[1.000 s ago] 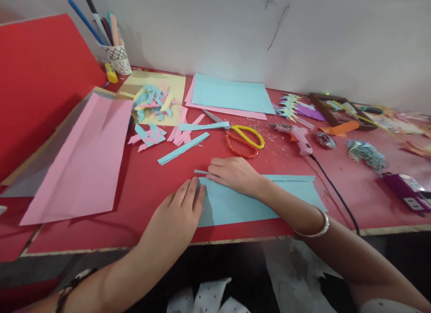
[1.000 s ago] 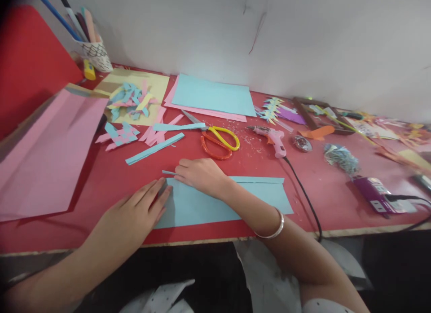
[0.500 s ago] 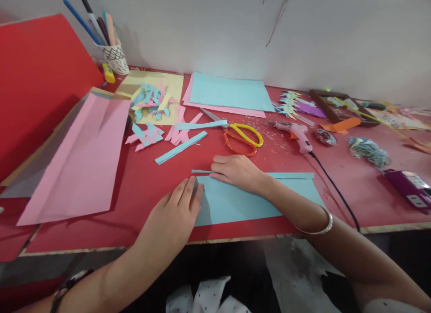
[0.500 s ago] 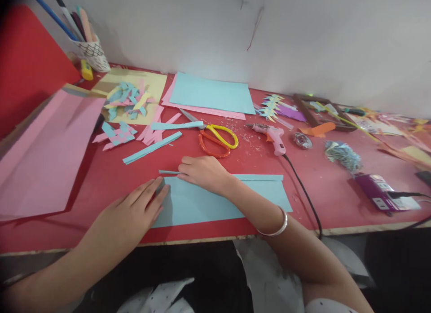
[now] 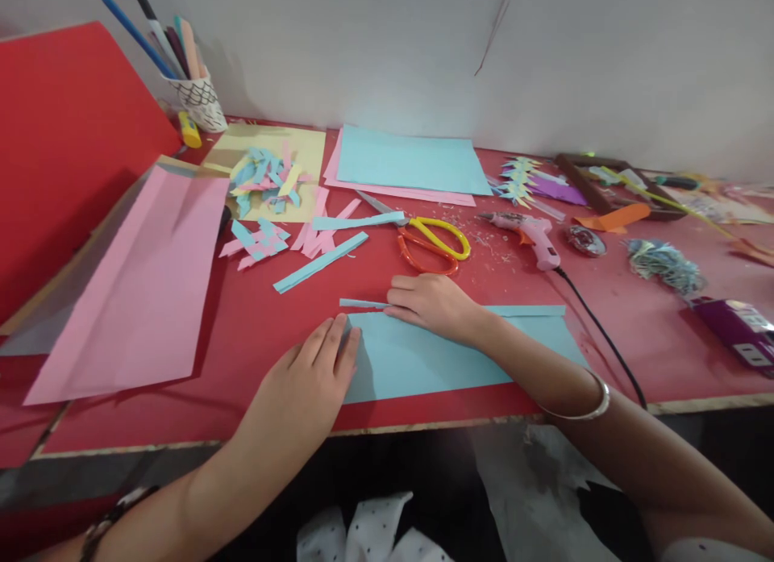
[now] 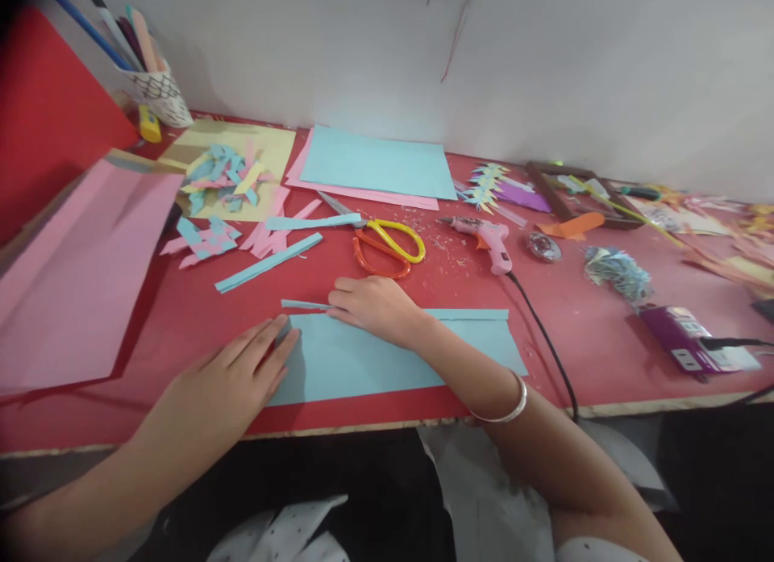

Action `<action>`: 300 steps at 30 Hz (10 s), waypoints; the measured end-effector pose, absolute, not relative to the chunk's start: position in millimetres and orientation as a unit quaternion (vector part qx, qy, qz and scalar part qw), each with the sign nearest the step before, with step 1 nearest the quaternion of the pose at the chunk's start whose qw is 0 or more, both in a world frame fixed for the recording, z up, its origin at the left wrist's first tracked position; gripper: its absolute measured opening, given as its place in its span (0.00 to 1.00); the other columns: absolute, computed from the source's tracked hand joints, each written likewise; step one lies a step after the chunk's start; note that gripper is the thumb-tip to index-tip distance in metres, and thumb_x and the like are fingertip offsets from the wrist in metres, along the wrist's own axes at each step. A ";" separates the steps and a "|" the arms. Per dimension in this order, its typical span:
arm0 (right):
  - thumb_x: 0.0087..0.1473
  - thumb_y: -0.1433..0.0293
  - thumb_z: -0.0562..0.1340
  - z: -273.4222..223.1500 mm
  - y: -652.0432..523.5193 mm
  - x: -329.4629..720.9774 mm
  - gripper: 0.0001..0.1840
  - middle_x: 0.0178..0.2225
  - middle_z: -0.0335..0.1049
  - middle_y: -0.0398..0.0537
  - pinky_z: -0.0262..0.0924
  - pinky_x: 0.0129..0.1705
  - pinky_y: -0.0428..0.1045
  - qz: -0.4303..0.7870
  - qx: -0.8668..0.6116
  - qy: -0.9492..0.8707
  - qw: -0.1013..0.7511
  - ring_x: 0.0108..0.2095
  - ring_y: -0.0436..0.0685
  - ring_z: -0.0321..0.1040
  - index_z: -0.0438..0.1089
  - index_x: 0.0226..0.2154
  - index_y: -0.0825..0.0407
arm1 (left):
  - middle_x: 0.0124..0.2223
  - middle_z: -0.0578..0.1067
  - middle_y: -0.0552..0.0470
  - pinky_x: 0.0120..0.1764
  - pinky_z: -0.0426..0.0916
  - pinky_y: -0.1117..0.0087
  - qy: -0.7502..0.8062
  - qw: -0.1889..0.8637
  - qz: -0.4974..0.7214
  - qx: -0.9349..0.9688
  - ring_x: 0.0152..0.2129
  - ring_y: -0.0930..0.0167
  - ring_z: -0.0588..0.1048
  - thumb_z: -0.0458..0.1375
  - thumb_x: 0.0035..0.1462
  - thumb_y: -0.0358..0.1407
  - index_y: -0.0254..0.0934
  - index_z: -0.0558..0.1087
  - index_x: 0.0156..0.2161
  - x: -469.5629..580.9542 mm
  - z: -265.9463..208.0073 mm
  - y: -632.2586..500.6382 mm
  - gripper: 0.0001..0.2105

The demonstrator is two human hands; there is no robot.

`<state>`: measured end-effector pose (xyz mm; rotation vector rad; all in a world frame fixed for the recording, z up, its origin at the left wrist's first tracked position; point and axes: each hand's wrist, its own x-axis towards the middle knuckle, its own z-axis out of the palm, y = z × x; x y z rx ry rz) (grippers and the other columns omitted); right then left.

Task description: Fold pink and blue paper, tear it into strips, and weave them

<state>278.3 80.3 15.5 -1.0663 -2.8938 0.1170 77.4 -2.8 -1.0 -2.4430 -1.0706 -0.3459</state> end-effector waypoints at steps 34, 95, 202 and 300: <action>0.58 0.64 0.45 14.4 72.5 299.7 0.19 0.25 0.60 0.44 0.43 0.27 0.45 0.022 -0.351 -0.934 0.060 0.23 0.48 0.53 0.64 0.25 0.55 | 0.42 0.75 0.44 0.45 0.61 0.61 -0.359 0.188 -0.118 -0.906 0.37 0.66 0.72 0.41 0.58 0.28 0.29 0.73 0.41 82.5 12.0 1.4 0.17; 0.57 0.60 0.46 23.1 58.8 324.7 0.21 0.25 0.58 0.44 0.43 0.27 0.44 0.037 -0.368 -0.929 0.025 0.23 0.48 0.50 0.63 0.25 0.55 | 0.49 0.71 0.49 0.42 0.66 0.67 -0.332 0.094 -0.130 -0.930 0.43 0.68 0.70 0.39 0.57 0.27 0.33 0.68 0.47 87.7 0.5 -1.1 0.19; 0.59 0.62 0.43 18.3 37.6 394.4 0.23 0.22 0.58 0.44 0.47 0.27 0.45 -0.006 -0.424 -0.904 0.059 0.23 0.49 0.53 0.62 0.20 0.53 | 0.51 0.70 0.50 0.44 0.57 0.61 -0.309 0.123 -0.124 -0.935 0.44 0.67 0.69 0.39 0.57 0.28 0.33 0.65 0.50 74.1 -2.6 -6.0 0.19; 0.56 0.59 0.46 11.1 35.8 428.7 0.19 0.22 0.54 0.43 0.50 0.27 0.46 0.105 -0.503 -0.844 0.155 0.24 0.50 0.53 0.56 0.20 0.52 | 0.48 0.72 0.50 0.45 0.57 0.63 -0.306 0.120 -0.149 -0.933 0.43 0.67 0.69 0.39 0.58 0.30 0.35 0.62 0.52 66.3 -7.0 -5.0 0.19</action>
